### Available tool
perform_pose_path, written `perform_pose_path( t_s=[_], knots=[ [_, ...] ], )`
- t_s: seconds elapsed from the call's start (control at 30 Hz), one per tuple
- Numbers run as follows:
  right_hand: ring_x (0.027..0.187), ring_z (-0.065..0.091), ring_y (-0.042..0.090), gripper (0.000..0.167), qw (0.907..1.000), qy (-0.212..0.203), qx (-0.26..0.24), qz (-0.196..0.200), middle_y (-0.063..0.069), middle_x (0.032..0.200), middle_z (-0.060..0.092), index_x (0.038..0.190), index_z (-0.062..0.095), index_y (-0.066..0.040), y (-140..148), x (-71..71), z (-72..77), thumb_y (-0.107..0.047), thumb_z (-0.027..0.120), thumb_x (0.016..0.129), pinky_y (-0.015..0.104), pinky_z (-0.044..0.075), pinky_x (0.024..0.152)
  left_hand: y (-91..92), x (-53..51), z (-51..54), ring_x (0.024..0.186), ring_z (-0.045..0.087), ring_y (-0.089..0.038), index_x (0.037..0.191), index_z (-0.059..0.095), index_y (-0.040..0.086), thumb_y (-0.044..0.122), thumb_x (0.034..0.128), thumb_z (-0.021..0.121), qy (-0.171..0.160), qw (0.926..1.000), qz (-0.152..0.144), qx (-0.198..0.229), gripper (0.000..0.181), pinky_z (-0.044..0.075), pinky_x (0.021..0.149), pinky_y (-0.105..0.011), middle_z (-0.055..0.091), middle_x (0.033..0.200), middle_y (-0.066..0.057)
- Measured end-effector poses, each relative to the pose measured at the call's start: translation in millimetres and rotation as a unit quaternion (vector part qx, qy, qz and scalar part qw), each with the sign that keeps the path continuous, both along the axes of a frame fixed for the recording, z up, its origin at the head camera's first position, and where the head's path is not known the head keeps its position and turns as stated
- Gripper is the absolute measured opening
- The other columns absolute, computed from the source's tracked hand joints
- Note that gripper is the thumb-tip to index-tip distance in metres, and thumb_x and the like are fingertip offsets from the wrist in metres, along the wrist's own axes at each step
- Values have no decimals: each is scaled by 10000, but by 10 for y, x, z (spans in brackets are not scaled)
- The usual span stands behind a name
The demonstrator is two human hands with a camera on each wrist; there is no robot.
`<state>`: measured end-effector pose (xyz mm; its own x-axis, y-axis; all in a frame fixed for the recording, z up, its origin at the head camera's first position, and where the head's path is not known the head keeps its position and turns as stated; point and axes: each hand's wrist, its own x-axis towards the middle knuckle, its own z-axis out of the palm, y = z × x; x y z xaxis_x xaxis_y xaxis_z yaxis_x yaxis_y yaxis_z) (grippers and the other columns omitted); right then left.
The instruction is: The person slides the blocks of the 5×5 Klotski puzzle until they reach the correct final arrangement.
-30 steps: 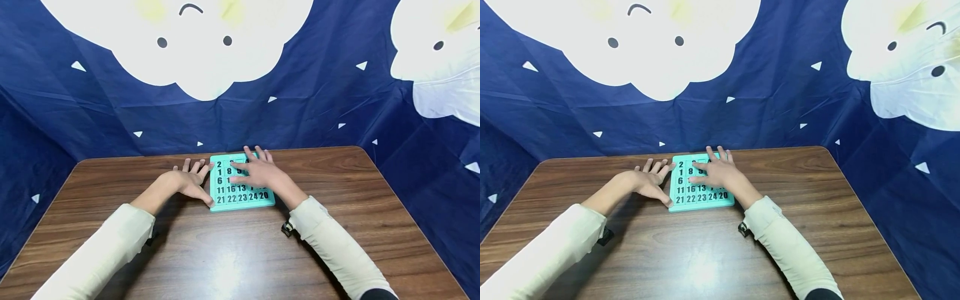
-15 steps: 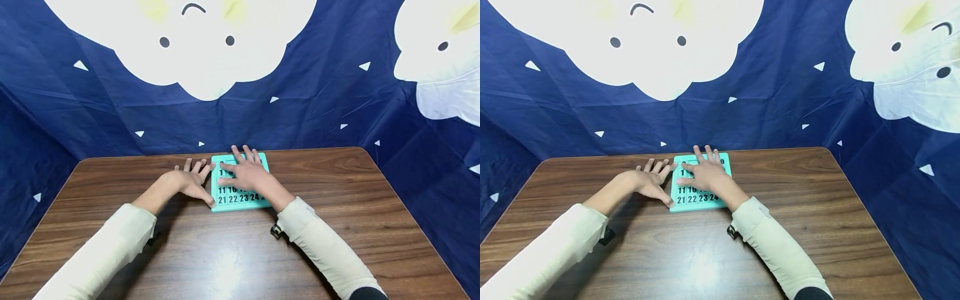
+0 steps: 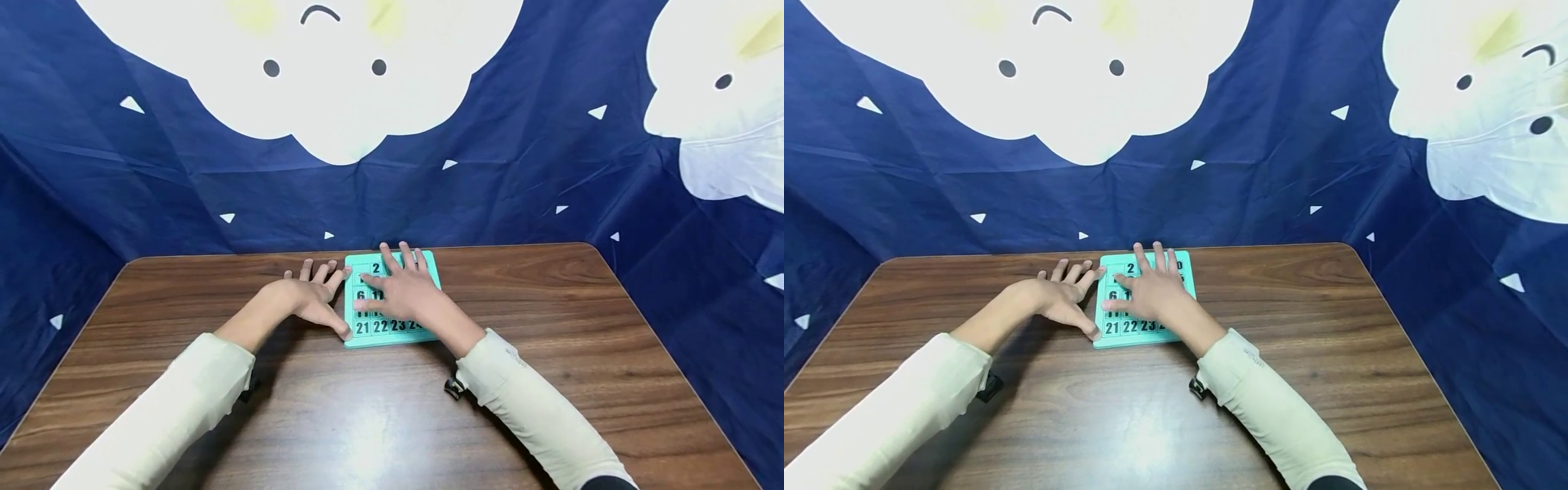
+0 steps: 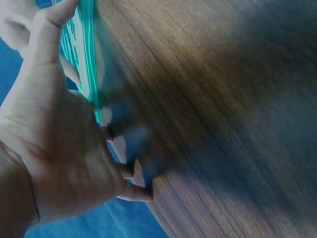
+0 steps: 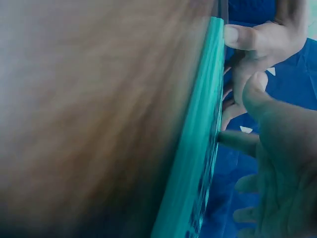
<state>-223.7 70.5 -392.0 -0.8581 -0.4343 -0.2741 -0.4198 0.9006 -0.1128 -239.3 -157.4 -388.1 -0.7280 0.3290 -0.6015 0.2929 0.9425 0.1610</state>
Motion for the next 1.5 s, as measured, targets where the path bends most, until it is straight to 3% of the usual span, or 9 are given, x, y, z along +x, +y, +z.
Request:
perform_pose_path(
  t_s=[0.23,0.47,0.67,1.5],
  knots=[
    [1778,-131,442,835,9992,-55,-191,-339,83,1920,-100,1788,299,-434,82,-129,4,-846,411,1070,654,-37,1436,7,-8,3,1707,-253,-579,1830,-121,281,887,829,772,-28,10000,-12,-6,1472,-31,1308,-880,-221,1894,-176],
    [1770,-61,511,845,9980,100,-483,-383,173,1917,3,1765,425,-308,638,124,80,-786,523,1076,720,-4,1414,4,1,-26,1712,-258,-563,1830,-118,295,873,791,802,59,10000,-26,49,1503,-27,1307,-883,-210,1900,-163],
    [1762,-3,542,796,9985,-2,-437,-320,185,1912,70,1738,478,-340,896,291,59,-772,544,1072,748,28,1402,-11,1,-13,1709,-273,-558,1826,-132,309,875,800,795,28,10000,-50,11,1495,-27,1308,-881,-222,1899,-151],
    [1765,9,535,762,9966,-181,-719,-355,197,1912,30,1747,445,-384,939,261,-28,-755,534,1088,750,27,1400,9,11,2,1711,-264,-559,1826,-133,309,882,787,803,25,10000,-19,14,1512,-24,1313,-875,-221,1899,-149]
  ],
)
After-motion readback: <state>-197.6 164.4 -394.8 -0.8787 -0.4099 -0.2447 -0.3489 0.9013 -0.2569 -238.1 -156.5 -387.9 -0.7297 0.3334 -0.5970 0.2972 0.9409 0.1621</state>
